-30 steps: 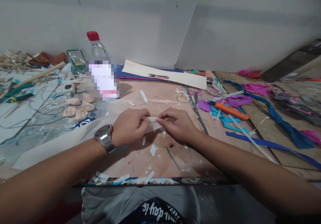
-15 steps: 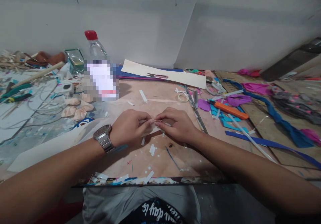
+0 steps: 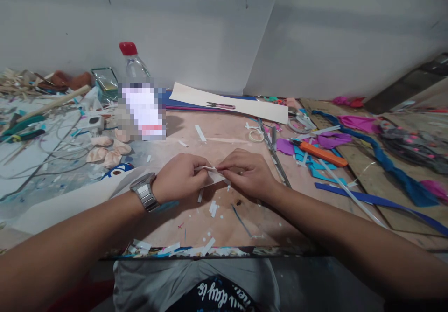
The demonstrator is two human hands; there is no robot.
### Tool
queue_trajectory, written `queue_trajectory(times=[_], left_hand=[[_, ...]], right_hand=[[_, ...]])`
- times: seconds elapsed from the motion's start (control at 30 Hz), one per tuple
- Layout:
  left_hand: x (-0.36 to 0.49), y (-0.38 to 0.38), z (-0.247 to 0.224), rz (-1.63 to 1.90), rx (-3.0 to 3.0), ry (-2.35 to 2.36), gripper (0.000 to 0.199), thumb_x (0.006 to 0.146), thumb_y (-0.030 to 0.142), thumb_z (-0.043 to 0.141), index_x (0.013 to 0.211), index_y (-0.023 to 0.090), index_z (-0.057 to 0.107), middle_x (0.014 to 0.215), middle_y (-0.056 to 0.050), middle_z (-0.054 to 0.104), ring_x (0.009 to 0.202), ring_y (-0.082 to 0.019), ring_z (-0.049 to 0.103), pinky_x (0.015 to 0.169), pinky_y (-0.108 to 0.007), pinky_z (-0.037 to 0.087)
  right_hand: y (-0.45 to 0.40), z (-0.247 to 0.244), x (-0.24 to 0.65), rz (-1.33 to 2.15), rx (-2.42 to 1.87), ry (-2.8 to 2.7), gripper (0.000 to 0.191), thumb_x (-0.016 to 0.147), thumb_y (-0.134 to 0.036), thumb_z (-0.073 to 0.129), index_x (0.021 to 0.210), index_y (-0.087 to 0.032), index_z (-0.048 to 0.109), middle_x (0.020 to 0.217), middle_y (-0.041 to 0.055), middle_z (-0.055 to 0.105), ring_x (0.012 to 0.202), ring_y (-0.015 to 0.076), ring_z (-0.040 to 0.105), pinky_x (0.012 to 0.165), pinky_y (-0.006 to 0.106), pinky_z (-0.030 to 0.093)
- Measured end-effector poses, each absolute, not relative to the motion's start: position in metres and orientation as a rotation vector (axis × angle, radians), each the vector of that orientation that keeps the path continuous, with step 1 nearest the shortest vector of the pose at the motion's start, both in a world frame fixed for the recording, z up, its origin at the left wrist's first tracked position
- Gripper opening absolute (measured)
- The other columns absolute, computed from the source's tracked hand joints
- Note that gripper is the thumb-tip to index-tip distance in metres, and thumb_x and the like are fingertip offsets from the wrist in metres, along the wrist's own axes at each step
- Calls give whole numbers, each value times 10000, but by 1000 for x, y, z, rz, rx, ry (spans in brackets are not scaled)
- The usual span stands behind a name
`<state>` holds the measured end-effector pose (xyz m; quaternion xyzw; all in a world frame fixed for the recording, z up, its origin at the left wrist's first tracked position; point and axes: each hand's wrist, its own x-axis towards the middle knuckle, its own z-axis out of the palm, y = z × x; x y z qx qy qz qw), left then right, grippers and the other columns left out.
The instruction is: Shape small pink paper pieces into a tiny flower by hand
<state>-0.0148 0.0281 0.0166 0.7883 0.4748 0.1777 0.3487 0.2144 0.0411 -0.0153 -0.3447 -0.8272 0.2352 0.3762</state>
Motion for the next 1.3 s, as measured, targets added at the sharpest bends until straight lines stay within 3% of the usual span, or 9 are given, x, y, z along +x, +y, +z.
queue_trajectory(times=[0.33, 0.5, 0.63, 0.83, 1.17, 1.3], left_hand=[[-18, 33, 14, 483, 2148, 1299, 406, 934, 235, 403, 955, 190, 806, 869, -52, 778, 767, -187, 651, 699, -312, 433], [-17, 30, 15, 503, 2188, 1197, 316, 939, 304, 508, 1007, 192, 796, 834, -42, 770, 729, -172, 644, 692, -297, 424], [-16, 29, 13, 462, 2236, 1182, 332, 928, 250, 473, 948, 187, 798, 740, -31, 733, 664, -159, 614, 683, -297, 409], [-18, 32, 11, 482, 2223, 1311, 383, 908, 210, 432, 1003, 201, 803, 871, -54, 778, 792, -194, 663, 739, -324, 422], [-16, 32, 14, 339, 2290, 1508, 263, 933, 257, 413, 812, 206, 641, 807, -65, 709, 768, -227, 609, 665, -346, 325], [-17, 32, 12, 271, 2349, 1519, 253, 957, 251, 383, 825, 213, 596, 803, -65, 688, 758, -233, 607, 643, -345, 303]], right_hand=[[41, -15, 216, 615, -961, -2077, 125, 929, -270, 709, 952, -245, 828, 878, 49, 801, 825, 186, 733, 776, 345, 564], [41, -15, 215, 646, -974, -2085, 112, 930, -277, 723, 950, -226, 820, 873, 52, 796, 819, 186, 734, 765, 336, 555], [40, -16, 214, 618, -919, -2106, 105, 928, -256, 724, 958, -223, 819, 862, 47, 798, 811, 178, 729, 762, 325, 552], [42, -19, 215, 601, -882, -2070, 136, 901, -185, 722, 950, -243, 834, 884, 38, 815, 828, 178, 741, 773, 326, 575], [43, -19, 216, 579, -879, -2050, 141, 898, -194, 724, 934, -260, 844, 878, 34, 821, 825, 179, 750, 785, 343, 592], [43, -18, 216, 580, -884, -2040, 140, 894, -198, 723, 925, -260, 845, 876, 34, 819, 824, 176, 750, 783, 335, 592]])
